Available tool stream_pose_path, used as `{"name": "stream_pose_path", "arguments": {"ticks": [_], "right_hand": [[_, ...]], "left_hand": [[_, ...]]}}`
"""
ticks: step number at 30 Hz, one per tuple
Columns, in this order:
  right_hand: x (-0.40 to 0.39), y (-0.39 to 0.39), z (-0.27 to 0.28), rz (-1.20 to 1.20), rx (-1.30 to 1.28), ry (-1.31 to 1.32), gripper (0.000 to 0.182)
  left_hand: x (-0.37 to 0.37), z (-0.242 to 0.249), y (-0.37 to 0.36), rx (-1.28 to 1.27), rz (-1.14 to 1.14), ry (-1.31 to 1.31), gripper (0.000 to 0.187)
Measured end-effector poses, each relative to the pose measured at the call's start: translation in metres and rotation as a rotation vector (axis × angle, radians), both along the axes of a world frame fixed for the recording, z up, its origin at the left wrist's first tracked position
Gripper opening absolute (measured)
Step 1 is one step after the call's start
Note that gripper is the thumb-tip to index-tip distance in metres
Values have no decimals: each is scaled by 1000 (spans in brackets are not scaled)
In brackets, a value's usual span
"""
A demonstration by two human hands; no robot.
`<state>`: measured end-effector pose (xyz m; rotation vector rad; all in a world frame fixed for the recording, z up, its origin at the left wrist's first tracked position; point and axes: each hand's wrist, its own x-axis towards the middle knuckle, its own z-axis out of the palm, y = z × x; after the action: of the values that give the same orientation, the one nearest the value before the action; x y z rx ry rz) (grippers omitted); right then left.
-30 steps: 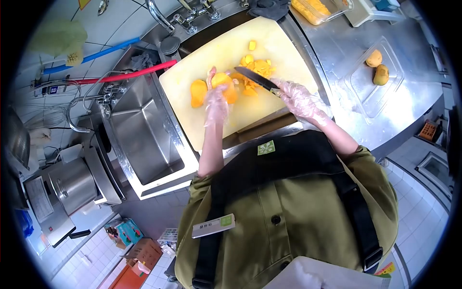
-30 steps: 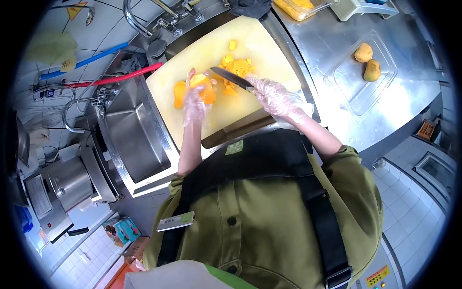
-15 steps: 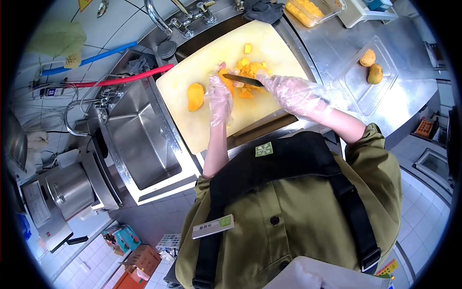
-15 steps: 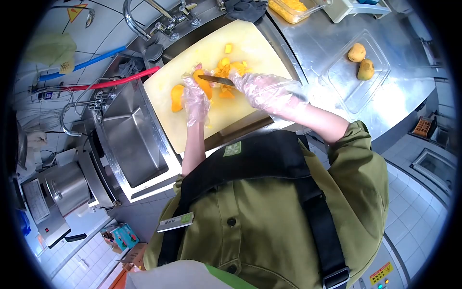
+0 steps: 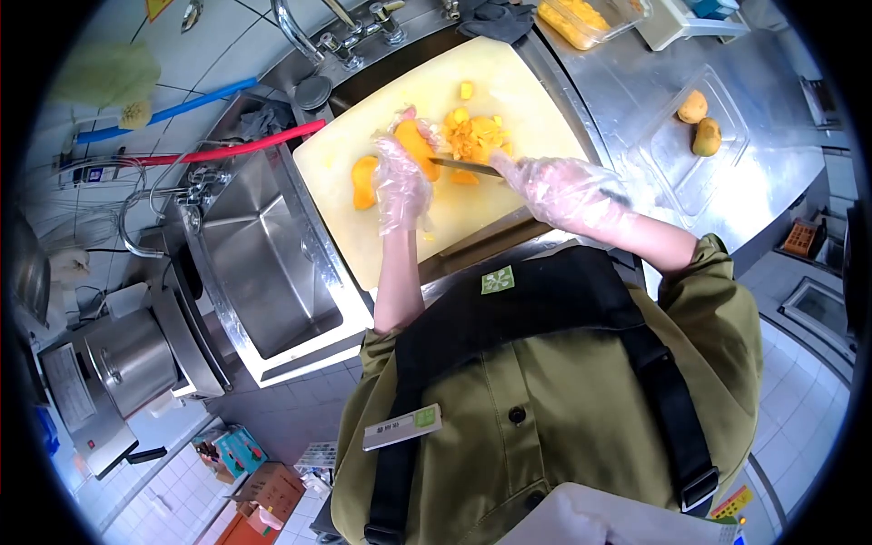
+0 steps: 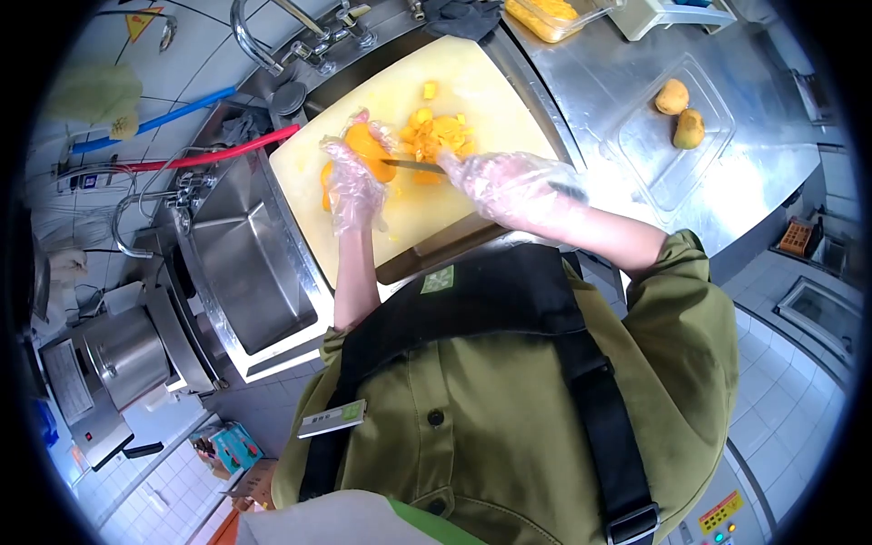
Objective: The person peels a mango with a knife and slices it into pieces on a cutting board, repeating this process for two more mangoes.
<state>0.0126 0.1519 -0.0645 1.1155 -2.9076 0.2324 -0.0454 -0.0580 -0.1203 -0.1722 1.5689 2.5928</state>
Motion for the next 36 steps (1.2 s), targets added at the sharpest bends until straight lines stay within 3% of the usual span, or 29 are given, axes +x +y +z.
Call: {"name": "stream_pose_path", "arguments": {"ticks": [3, 6, 12, 15, 17, 19, 22, 26, 27, 31, 33, 35, 36], "right_hand": [[2, 17, -5, 24, -66, -60, 47], [-3, 13, 9, -48, -55, 24, 46], [-6, 7, 19, 59, -6, 35, 48], [-1, 20, 8, 64, 58, 17, 50], [-8, 23, 8, 93, 185, 236, 50], [-9, 22, 16, 70, 172, 271, 50], [-20, 5, 37, -7, -69, 79, 50], [-5, 16, 18, 68, 34, 77, 49], [-2, 24, 5, 31, 117, -73, 45], [5, 24, 10, -230, -203, -278, 37], [1, 19, 7, -196, -472, -343, 37], [-3, 9, 22, -216, -587, -482, 42], [-5, 4, 21, -204, -528, -427, 44]], "left_hand": [[-10, -6, -10, 205, 4, -78, 69], [-8, -1, -6, 123, -7, -38, 72], [-4, 10, 0, 1, -18, -58, 73], [-5, 6, -6, 225, 5, -118, 72], [-6, 6, -8, 225, -30, -71, 71], [-1, 9, -4, 146, -44, -69, 71], [2, 18, 2, 7, -15, -93, 69], [1, 20, -3, 121, -6, -102, 59], [0, 20, -5, 159, -5, -102, 54], [-1, 20, 4, 246, 167, 20, 54], [-3, 12, 7, 192, 196, -49, 53], [4, 8, 15, 153, 232, 97, 54], [6, 7, 16, 134, 254, 173, 55]]}}
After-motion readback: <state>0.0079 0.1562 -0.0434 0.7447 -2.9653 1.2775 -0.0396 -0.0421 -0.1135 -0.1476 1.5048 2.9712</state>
